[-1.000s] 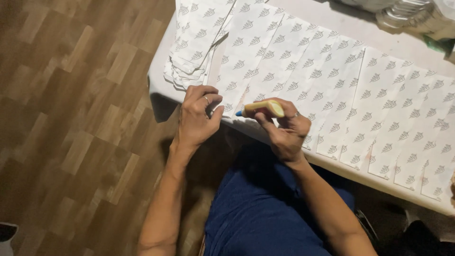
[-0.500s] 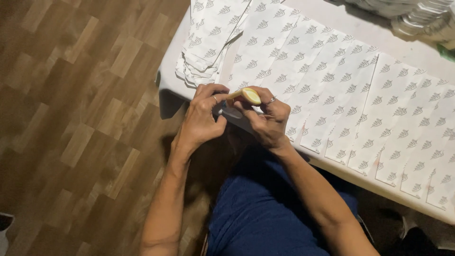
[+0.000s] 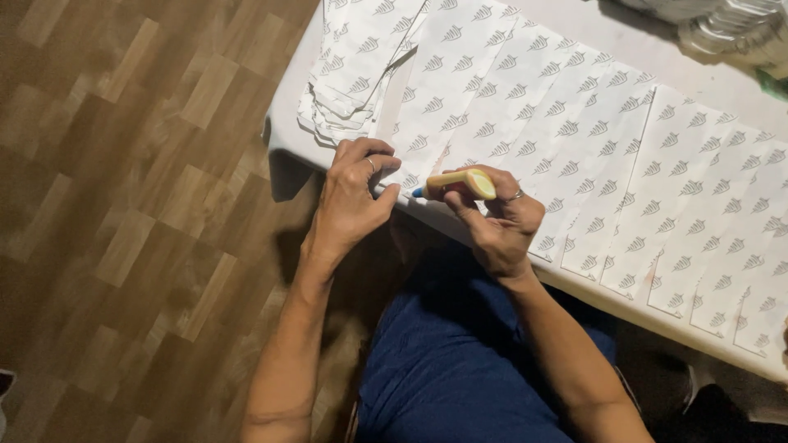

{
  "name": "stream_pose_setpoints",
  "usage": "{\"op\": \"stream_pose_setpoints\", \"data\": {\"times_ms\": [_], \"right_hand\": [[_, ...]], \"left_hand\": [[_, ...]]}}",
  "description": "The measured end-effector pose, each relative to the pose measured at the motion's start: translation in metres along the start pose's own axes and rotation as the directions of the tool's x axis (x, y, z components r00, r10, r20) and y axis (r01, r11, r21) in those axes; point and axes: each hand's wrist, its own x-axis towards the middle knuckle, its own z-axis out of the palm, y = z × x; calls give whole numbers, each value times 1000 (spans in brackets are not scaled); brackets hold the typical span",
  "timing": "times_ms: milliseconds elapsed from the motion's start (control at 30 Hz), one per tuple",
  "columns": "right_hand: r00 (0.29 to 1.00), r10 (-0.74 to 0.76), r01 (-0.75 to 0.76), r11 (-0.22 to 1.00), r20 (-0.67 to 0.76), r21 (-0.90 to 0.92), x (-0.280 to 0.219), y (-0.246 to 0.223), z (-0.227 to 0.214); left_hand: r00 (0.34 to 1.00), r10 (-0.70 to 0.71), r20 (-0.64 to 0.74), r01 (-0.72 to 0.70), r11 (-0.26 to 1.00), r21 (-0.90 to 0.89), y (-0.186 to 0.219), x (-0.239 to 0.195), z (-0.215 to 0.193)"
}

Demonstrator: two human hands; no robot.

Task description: Folding and applying glue to paper packaging sleeves at a manual assembly station.

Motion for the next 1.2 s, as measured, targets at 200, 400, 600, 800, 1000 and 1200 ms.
{"op": "stream_pose_setpoints", "data": {"times_ms": [200,400,600,800,1000,1200], "right_hand": [[1000,-24,24,1000,16,0,-1,19,10],[996,-83,84,996,14,-6,2,45,17],[999,-47,47,998,1,-47,-9,27,-14],[988,89,-91,996,-122,-6,2,-10,-38],[981,134,-128,990,-139,56,0,-24,-28],[853,466,-364,855,-236,370,-28,13,-90]], "left_hand": [[1000,21,-2,-21,1000,-6,-9,0,3],[1000,-3,24,3,1000,7,-6,3,-1],[999,35,21,-36,999,25,-2,6,-2],[996,-77,43,76,997,30,16,7,-6],[993,-99,62,98,995,12,23,9,-10],[995,42,93,-43,999,9,8,6,-6]]}}
